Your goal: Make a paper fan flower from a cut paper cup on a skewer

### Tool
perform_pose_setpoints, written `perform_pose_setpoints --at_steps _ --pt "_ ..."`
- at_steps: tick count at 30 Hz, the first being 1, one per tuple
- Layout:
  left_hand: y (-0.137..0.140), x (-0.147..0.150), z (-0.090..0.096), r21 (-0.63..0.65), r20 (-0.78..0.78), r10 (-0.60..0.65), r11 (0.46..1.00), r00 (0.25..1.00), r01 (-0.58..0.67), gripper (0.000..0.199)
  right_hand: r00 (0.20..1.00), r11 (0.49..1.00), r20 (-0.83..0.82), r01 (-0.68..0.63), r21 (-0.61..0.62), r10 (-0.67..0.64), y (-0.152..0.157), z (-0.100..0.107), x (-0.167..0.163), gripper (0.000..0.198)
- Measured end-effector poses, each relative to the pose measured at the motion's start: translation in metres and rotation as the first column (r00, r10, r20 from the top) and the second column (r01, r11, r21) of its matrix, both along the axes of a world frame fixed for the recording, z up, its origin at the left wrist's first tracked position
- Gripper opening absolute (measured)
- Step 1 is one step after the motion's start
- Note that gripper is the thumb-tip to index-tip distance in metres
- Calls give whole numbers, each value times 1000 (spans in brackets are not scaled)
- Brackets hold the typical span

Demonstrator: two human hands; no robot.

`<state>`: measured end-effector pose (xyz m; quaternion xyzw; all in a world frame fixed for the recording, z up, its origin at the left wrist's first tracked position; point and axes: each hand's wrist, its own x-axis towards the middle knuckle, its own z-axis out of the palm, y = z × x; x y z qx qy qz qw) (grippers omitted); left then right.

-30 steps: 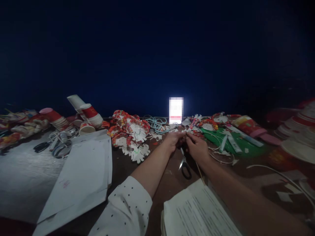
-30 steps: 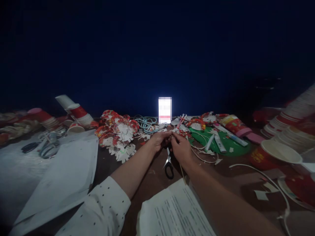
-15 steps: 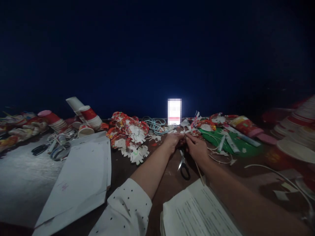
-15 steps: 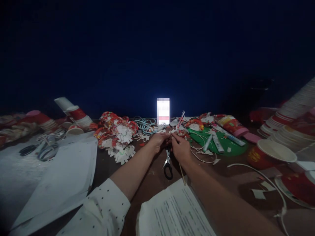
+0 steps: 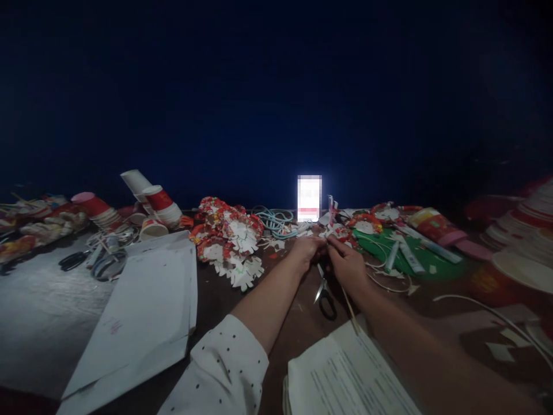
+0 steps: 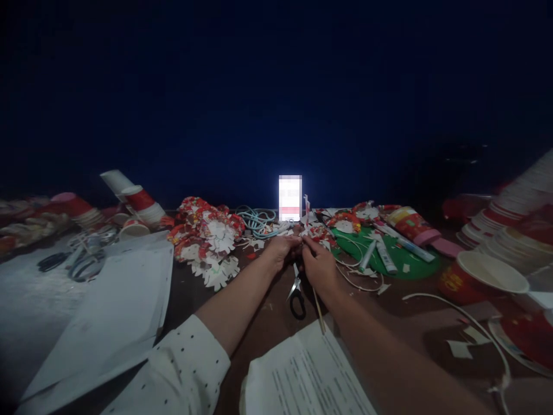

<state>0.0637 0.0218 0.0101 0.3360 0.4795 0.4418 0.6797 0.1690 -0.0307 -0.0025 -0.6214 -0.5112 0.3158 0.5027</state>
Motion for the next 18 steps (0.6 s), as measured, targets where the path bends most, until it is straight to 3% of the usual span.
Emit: perform_pose_setpoints --at_steps 18 --pt "-5 -4 11 -96 210 -28 994 977 50 17 990 999 -140 31 -16 -33 -1 8 -2 73"
